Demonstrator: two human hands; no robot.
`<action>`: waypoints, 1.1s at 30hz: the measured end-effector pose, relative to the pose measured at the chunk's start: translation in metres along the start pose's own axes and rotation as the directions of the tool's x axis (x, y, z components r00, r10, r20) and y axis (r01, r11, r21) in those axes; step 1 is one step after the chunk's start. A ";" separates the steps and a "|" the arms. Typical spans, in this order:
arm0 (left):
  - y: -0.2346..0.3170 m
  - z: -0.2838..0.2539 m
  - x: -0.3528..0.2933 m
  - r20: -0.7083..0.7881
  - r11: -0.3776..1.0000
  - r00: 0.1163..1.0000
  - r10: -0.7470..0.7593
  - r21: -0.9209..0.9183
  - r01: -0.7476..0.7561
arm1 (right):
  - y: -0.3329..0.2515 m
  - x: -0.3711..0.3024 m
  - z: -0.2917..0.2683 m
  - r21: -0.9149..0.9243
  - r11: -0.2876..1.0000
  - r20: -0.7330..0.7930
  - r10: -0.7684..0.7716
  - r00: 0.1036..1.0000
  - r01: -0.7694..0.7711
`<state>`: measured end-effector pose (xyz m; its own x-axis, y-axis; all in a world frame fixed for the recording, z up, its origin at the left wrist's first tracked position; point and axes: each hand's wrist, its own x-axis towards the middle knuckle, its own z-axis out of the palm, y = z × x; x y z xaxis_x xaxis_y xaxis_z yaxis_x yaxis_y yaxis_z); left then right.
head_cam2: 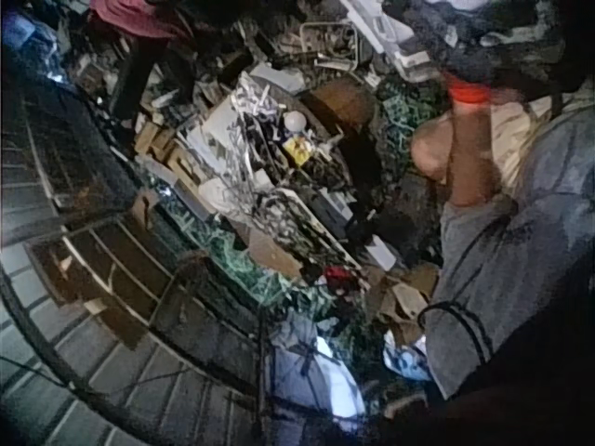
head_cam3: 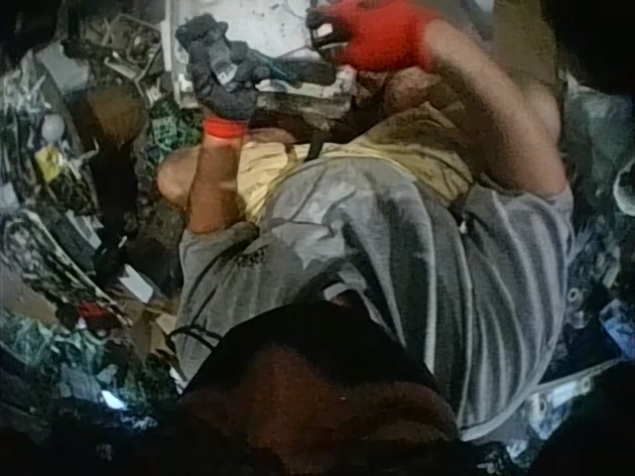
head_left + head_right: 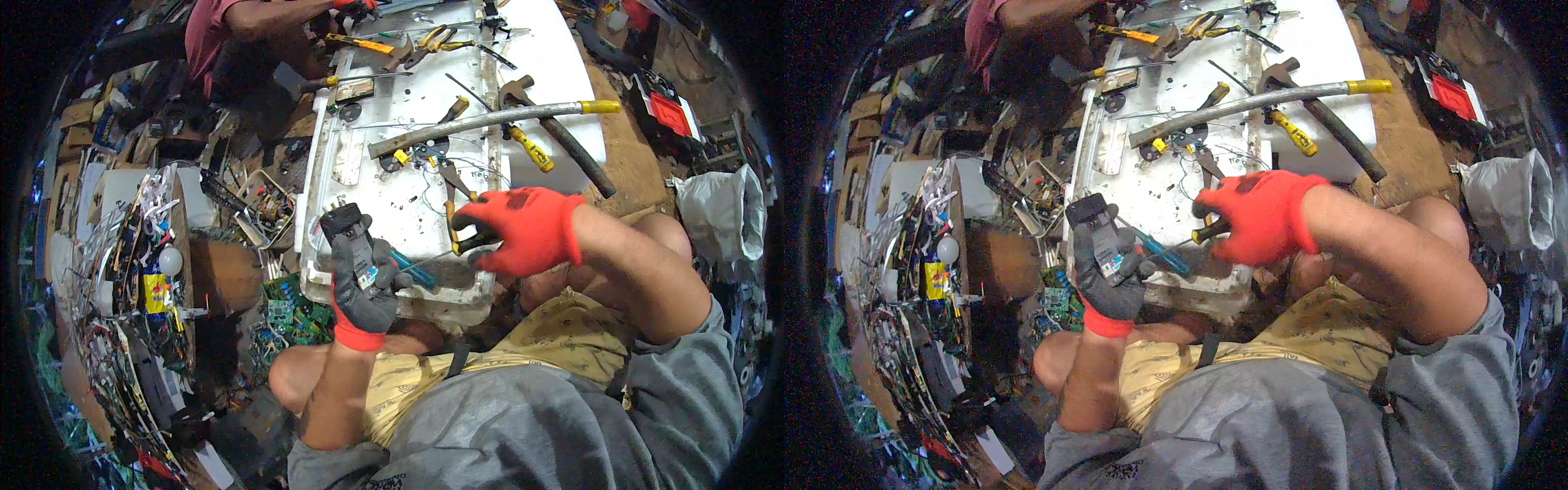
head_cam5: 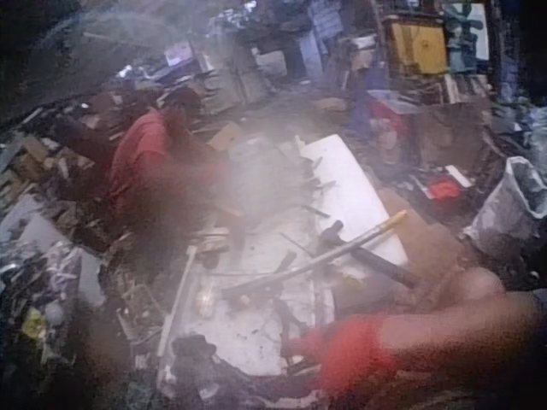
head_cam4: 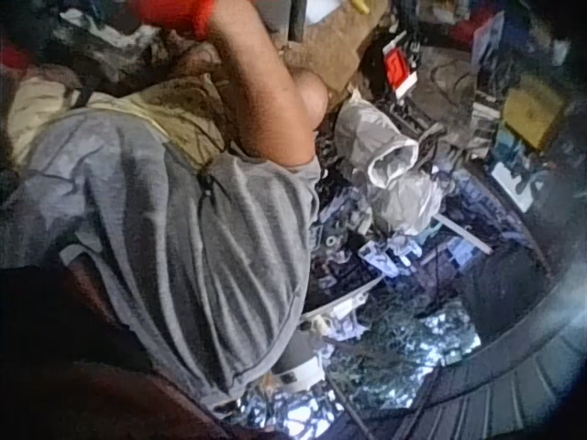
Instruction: The person uses a screwdriver to pry open a black electronic component, then uses a hammer to strike it while holding it against a white block. They continue to pry and adjust the component with the screwdriver.
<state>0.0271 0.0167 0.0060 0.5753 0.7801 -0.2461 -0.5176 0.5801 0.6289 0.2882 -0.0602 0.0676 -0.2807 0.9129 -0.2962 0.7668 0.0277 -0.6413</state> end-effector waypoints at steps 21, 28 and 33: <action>0.012 -0.012 0.001 0.027 0.959 0.960 0.280 0.041 -0.280 | 0.000 0.015 0.021 0.402 0.809 -0.454 -0.230 0.861 0.429; 0.010 -0.010 0.000 0.039 0.922 0.931 0.364 0.124 -0.366 | 0.000 0.012 0.012 0.330 0.907 -0.277 -0.169 0.946 0.259; 0.005 -0.004 -0.001 0.056 0.893 0.914 0.402 0.198 -0.405 | 0.000 0.017 0.021 0.341 0.845 -0.475 -0.224 0.851 0.413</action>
<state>0.0210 0.0195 0.0064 0.3535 0.9329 0.0691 -0.5690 0.1559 0.8074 0.2711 -0.0535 0.0478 -0.1364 0.9640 0.2281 0.3350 0.2616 -0.9052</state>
